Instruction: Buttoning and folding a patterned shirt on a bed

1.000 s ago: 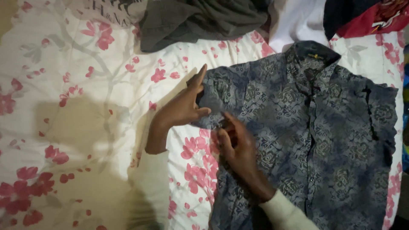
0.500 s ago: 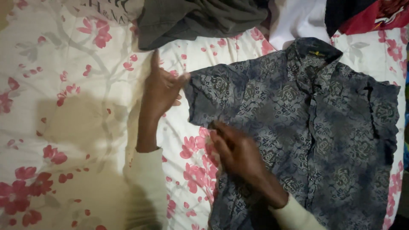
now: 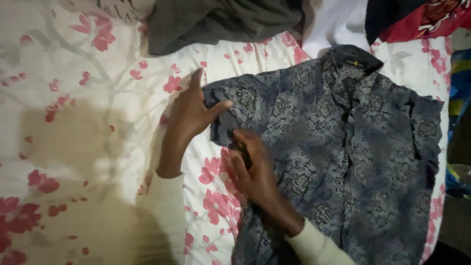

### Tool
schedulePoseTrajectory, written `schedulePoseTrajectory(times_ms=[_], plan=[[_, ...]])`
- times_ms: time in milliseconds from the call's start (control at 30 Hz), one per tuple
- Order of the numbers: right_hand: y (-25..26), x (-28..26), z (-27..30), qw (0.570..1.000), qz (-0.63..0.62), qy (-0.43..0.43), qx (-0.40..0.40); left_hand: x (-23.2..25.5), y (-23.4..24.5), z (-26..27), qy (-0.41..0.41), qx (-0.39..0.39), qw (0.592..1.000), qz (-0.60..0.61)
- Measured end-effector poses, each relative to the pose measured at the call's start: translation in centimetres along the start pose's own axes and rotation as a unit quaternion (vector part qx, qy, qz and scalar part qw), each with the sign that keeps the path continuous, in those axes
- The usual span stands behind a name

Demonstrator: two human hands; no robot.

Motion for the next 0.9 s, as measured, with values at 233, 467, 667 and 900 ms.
schedulePoseTrajectory(times_ms=[233,467,667,900], plan=[[2.2,-2.2,-0.4,0.988,-0.112,-0.004,0.102,0.5,-0.6,0.0,-0.005,0.019,0.999,0.029],[4.1,0.9,-4.8,0.922,-0.346,0.044,0.168,1.0,-0.2,-0.2,-0.080,0.062,0.990,0.094],[1.6,3.4,-7.9,0.866,-0.474,0.047,0.151,-0.7,-2.1,-1.6,-0.091,0.055,0.991,0.086],[-1.7,9.5,-8.3,0.850,-0.511,0.015,0.130,-0.6,-3.2,-2.4,-0.150,0.097,0.974,0.143]])
Point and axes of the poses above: each hand's wrist, its own z-axis away from the middle knuckle, its own y-axis out of the back of the hand, x = y × z, the point moved 10 cm from there along -z, towards the middle knuckle, and after that the axes turned 2 degrees about y, right-handed, at the moved point
